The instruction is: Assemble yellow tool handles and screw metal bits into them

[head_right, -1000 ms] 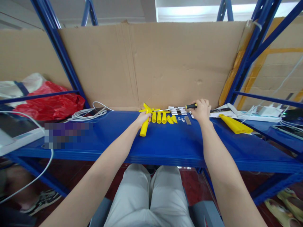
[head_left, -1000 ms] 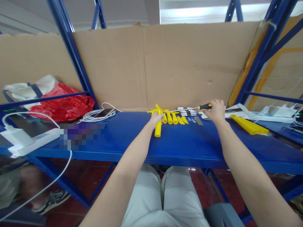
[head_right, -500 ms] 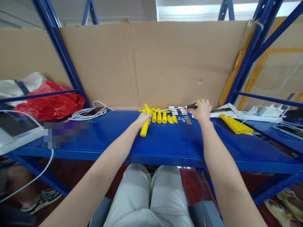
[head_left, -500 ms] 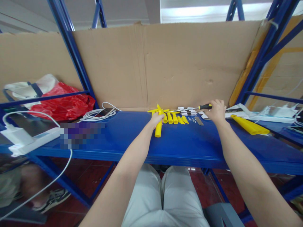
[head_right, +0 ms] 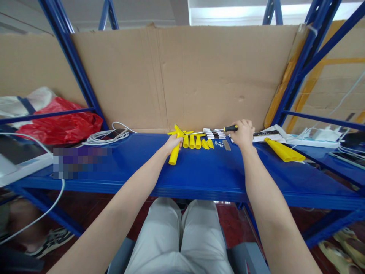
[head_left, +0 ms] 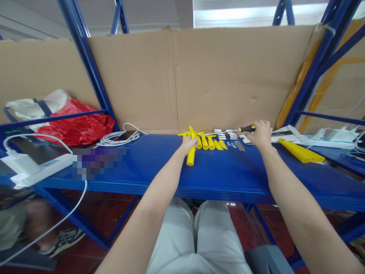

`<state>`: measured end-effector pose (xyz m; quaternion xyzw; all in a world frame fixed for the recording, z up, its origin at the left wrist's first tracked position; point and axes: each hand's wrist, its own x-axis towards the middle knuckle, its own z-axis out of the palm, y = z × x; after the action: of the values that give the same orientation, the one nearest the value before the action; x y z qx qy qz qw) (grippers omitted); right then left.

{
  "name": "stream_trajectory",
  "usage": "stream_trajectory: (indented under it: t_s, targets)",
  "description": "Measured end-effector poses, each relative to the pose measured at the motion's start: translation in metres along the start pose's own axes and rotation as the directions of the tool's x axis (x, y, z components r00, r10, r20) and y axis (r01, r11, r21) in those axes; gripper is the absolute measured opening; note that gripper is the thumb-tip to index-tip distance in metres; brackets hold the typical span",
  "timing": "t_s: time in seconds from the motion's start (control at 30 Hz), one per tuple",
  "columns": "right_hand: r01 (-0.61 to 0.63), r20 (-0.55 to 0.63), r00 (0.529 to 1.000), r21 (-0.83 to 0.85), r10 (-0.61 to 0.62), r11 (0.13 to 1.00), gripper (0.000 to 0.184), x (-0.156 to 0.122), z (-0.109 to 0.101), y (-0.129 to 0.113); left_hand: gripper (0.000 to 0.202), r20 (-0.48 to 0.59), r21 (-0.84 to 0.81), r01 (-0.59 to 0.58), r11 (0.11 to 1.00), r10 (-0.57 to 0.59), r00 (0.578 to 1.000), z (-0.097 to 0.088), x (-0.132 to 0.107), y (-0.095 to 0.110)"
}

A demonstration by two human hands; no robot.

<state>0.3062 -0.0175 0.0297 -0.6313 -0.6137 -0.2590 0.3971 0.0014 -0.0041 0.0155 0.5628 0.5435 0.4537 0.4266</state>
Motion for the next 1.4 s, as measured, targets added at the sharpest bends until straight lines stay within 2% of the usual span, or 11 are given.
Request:
stream_trajectory:
  t_s: [0.4, 0.63, 1.07, 1.4]
  targets:
    - [0.002, -0.023, 1.000, 0.066, 0.000, 0.998, 0.018, -0.001, -0.003, -0.004, 0.014, -0.017, -0.007, 0.008, 1.000, -0.008, 1.000, 0.000, 0.002, -0.002]
    - [-0.014, -0.007, 1.000, 0.059, 0.015, 0.998, 0.017, 0.000, -0.005, -0.007, 0.019, -0.025, 0.002, 0.016, 1.000, -0.016, 1.000, 0.000, -0.001, 0.001]
    - [-0.015, 0.001, 1.000, 0.048, 0.015, 0.999, 0.018, 0.000, -0.003, -0.004, 0.015, -0.018, -0.004, 0.015, 1.000, -0.015, 1.000, 0.000, -0.002, 0.002]
    - [0.006, -0.027, 1.000, 0.022, -0.005, 1.000, 0.032, 0.001, 0.002, 0.010, 0.022, 0.016, 0.033, -0.009, 0.999, 0.008, 1.000, -0.001, 0.000, 0.000]
